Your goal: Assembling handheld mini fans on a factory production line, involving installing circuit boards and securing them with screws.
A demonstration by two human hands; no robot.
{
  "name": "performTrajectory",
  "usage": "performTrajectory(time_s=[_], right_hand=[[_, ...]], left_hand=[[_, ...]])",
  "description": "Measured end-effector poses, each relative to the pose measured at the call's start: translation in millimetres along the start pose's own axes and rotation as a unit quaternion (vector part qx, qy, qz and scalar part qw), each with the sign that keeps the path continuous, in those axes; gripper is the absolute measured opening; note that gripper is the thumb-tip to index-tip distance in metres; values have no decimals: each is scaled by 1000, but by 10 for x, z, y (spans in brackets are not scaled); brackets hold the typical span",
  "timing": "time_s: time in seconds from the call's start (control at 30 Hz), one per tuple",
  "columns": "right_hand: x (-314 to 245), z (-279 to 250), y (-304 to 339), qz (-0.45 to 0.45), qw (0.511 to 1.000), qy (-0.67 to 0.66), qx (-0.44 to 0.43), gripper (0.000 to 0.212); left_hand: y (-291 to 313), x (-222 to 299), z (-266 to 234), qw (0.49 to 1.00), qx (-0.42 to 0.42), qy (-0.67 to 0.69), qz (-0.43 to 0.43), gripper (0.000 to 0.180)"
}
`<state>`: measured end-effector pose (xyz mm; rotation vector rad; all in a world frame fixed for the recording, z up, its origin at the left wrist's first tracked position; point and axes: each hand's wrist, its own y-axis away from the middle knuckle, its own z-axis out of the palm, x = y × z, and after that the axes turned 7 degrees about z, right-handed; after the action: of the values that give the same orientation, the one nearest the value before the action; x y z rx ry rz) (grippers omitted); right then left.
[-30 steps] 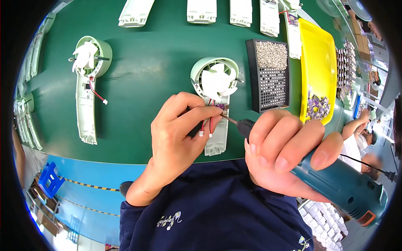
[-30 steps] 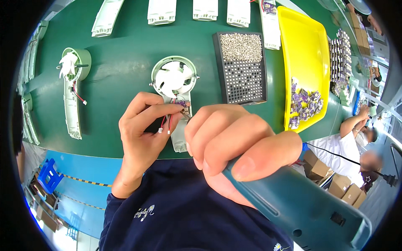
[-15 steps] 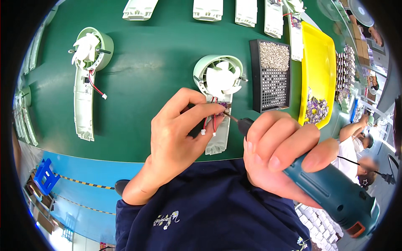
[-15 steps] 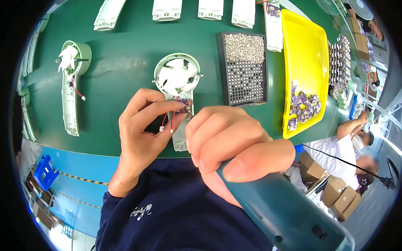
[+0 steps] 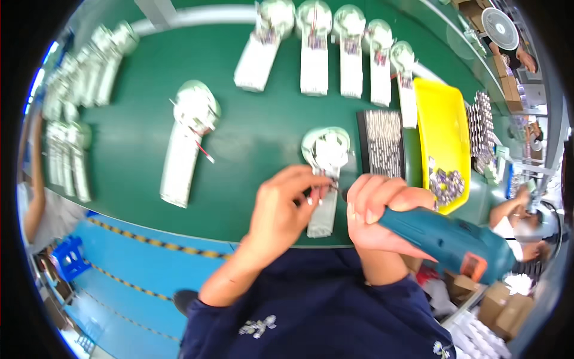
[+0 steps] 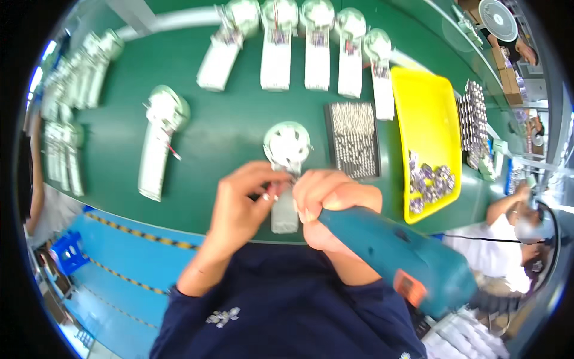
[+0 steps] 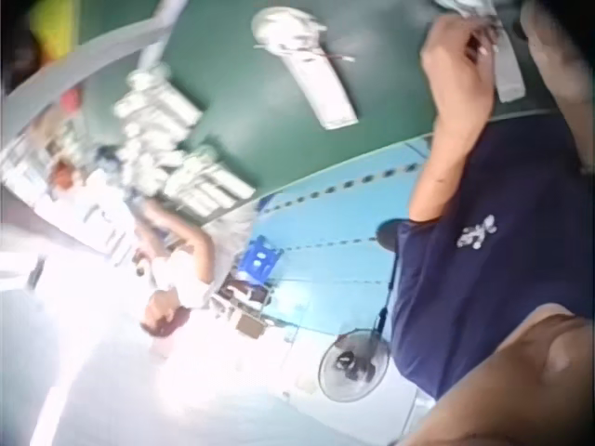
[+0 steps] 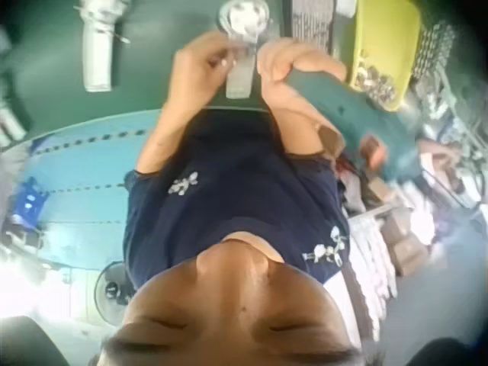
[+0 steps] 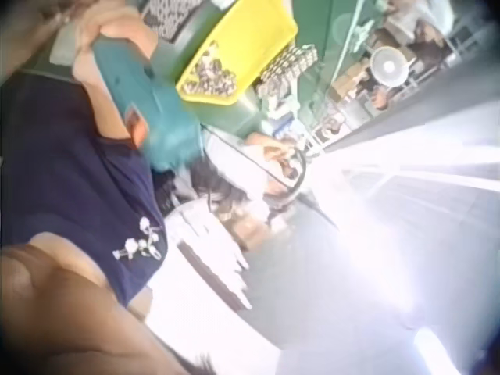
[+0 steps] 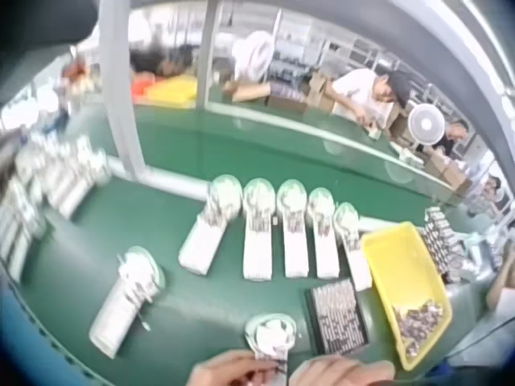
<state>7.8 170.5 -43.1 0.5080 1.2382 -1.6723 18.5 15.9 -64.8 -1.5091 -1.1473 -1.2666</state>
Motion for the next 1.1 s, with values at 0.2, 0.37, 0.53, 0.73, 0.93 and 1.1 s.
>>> performTrajectory(time_s=[0.2, 0.37, 0.53, 0.73, 0.93, 1.1], right_hand=[[-738, 353, -399, 278, 951, 110, 79, 75], [-1207, 638, -379, 272, 938, 124, -177, 56], [-1361, 1111, -274, 253, 938, 150, -185, 51], [-1556, 623, -388, 344, 907, 178, -163, 55], [-1693, 446, -432, 357, 901, 218, -118, 57], [-1717, 666, -364, 385, 916, 101, -56, 42]], left_hand=[[102, -67, 80, 998, 41, 33, -19, 15], [-42, -93, 35, 994, 23, 91, -52, 13], [33, 92, -654, 992, 119, -32, -11, 16], [-847, 418, -1187, 987, 115, -106, -31, 18], [-1832, 49, -1910, 996, 54, -2, -67, 27], [-2185, -222, -2541, 991, 17, -67, -118, 35]])
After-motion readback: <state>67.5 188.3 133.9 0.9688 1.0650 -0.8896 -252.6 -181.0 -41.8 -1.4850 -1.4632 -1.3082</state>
